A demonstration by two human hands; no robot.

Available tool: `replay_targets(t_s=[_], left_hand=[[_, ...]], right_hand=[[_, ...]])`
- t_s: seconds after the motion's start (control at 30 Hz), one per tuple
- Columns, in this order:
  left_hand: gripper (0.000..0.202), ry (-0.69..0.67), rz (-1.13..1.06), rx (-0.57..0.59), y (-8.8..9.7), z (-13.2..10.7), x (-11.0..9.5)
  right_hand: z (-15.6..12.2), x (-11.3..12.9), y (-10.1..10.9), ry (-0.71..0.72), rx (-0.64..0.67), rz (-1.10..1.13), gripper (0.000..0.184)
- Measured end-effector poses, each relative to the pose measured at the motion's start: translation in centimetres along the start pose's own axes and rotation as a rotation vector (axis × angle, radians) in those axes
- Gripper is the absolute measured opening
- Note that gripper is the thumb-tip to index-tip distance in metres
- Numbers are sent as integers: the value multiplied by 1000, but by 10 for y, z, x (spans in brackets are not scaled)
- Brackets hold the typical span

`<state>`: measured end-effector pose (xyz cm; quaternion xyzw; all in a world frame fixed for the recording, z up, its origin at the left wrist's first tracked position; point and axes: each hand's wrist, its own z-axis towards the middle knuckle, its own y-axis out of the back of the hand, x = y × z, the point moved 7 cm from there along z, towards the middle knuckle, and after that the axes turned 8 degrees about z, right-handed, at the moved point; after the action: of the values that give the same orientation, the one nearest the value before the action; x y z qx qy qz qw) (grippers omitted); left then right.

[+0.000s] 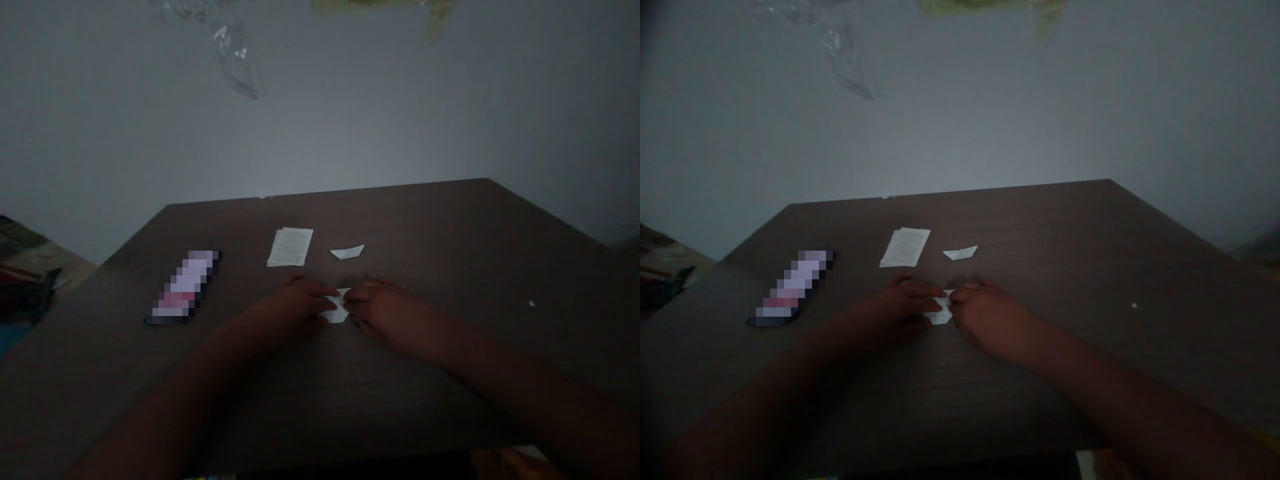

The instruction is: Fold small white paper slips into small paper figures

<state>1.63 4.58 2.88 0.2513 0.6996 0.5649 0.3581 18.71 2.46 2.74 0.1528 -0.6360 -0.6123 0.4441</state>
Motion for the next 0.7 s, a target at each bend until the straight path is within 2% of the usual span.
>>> replay_targets(t_s=[0.17, 0.3, 0.43, 0.6, 0.7], left_hand=[[46, -19, 57, 20, -1, -4, -3], [54, -12, 82, -15, 3, -4, -10], [45, 0, 98, -18, 4, -1, -14], [52, 2, 129, -37, 3, 2, -6], [50, -25, 110, -4, 2, 1, 1]], right_hand=[[-4, 7, 2, 26, 16, -4, 25], [-5, 11, 1, 21, 61, -56, 24], [-5, 14, 1, 21, 61, -63, 29], [-5, 15, 0, 46, 86, -81, 31], [-7, 13, 1, 53, 73, -46, 29]])
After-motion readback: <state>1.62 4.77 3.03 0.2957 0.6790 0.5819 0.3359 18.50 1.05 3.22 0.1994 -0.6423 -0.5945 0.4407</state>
